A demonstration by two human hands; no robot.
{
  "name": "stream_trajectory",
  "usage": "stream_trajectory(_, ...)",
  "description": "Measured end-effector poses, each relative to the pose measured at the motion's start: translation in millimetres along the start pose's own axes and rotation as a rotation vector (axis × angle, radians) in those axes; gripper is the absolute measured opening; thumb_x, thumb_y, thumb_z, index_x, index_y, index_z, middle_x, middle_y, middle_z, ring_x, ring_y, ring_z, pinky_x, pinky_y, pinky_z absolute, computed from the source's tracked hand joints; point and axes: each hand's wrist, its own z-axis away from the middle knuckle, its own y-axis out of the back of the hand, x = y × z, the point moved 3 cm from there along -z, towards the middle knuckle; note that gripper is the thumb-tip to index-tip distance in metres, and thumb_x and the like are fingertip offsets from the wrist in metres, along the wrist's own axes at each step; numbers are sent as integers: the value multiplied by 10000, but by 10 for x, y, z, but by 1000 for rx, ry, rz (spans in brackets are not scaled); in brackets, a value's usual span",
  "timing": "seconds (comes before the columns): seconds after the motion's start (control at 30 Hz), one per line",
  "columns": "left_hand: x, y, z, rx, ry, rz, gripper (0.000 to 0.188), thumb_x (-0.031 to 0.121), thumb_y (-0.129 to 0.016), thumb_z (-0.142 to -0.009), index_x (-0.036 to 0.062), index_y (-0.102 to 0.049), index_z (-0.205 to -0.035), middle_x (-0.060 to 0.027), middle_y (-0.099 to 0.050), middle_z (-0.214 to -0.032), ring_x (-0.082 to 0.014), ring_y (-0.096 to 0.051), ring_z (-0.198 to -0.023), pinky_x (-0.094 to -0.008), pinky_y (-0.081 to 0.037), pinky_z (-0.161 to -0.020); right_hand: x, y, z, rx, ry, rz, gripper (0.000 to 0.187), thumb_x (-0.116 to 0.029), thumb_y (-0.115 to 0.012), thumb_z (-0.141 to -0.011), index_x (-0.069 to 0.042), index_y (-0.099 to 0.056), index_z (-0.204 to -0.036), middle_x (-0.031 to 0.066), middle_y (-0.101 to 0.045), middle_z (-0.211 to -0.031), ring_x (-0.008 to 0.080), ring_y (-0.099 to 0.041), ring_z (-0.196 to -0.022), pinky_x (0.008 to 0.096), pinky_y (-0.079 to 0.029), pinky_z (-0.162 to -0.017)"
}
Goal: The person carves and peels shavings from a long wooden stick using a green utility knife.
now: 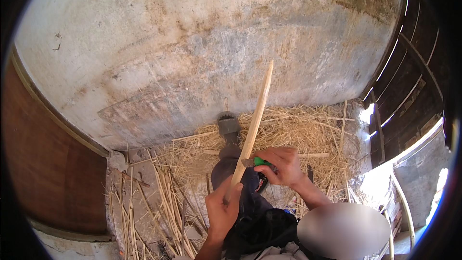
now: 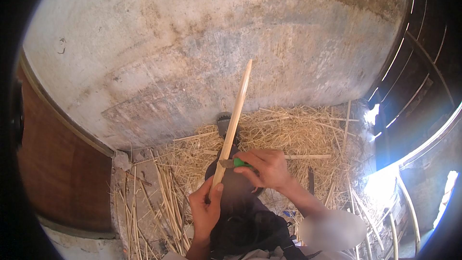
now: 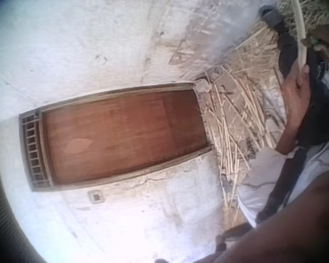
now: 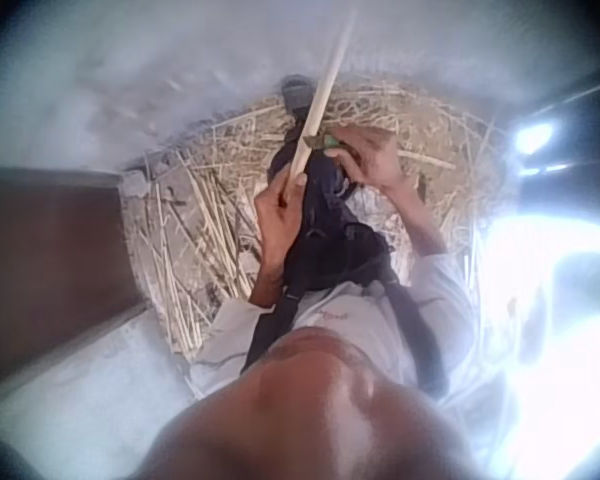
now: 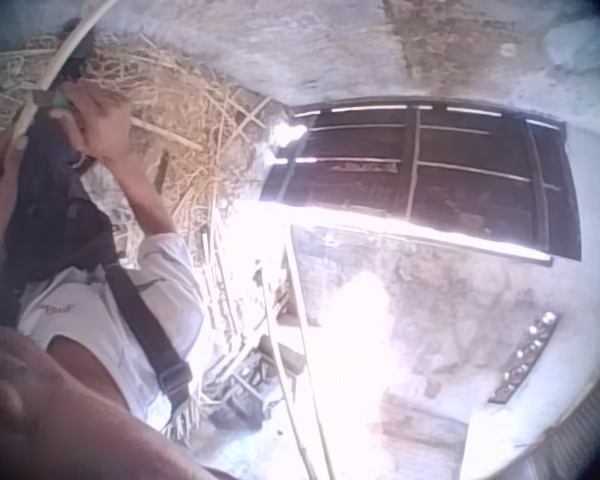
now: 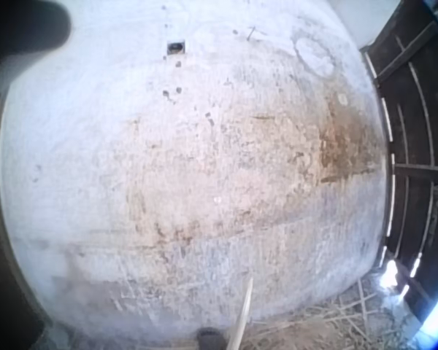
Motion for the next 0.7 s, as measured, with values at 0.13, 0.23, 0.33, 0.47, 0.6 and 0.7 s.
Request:
stream_trajectory(0.13,23,-24,-13,21,21,63,293,172,-703,-1047,11,-742,-1289,-19,-493,-675,-47,-412,-626,-266,-351,-522,-95,33,-87,35,-1,53,355,-335,-867,-848,-109,-797,-1114,12,-682,-762,206,-659,-585,349,-511,-523)
stream_trajectory(0.23,-4,-28,12,14,29,46,291,163,-700,-1047,8,-742,-1290,-10,-480,-669,-41,-408,-632,-268,-343,-519,-105,58,-73,61,3,108,357,-337,-868,-845,-119,-801,-1119,2,-658,-733,196,-644,-571,342,-504,-517)
stream_trajectory(0.33,24,-10,8,11,18,34,285,156,-703,-1044,5,-745,-1281,-3,-479,-664,-37,-406,-632,-269,-337,-515,-105,61,-86,78,11,134,353,-341,-869,-844,-126,-805,-1117,-6,-645,-719,190,-630,-559,337,-495,-509)
stream_trajectory(0.47,-55,-15,22,34,27,62,277,152,-712,-1037,4,-751,-1268,-16,-479,-660,-37,-407,-630,-269,-339,-514,-108,36,-90,83,6,131,344,-343,-858,-858,-122,-808,-1117,14,-643,-715,206,-624,-549,346,-481,-509)
stream_trajectory(0.6,-90,5,147,-24,61,26,271,152,-720,-1036,7,-754,-1262,-17,-498,-656,-36,-412,-626,-261,-360,-519,383,-42,-26,222,-202,215,267,-266,-808,-917,-71,-798,-1099,75,-640,-659,266,-631,-557,385,-494,-528)
stream_trajectory(0.7,-36,-90,453,-191,53,37,269,154,-726,-1035,3,-754,-1256,-9,-538,-667,-33,-432,-630,-259,-380,-526,1531,366,-63,366,-708,234,325,-328,-679,-1033,-24,-783,-1084,65,-590,-625,168,-565,-596,367,-438,-560)
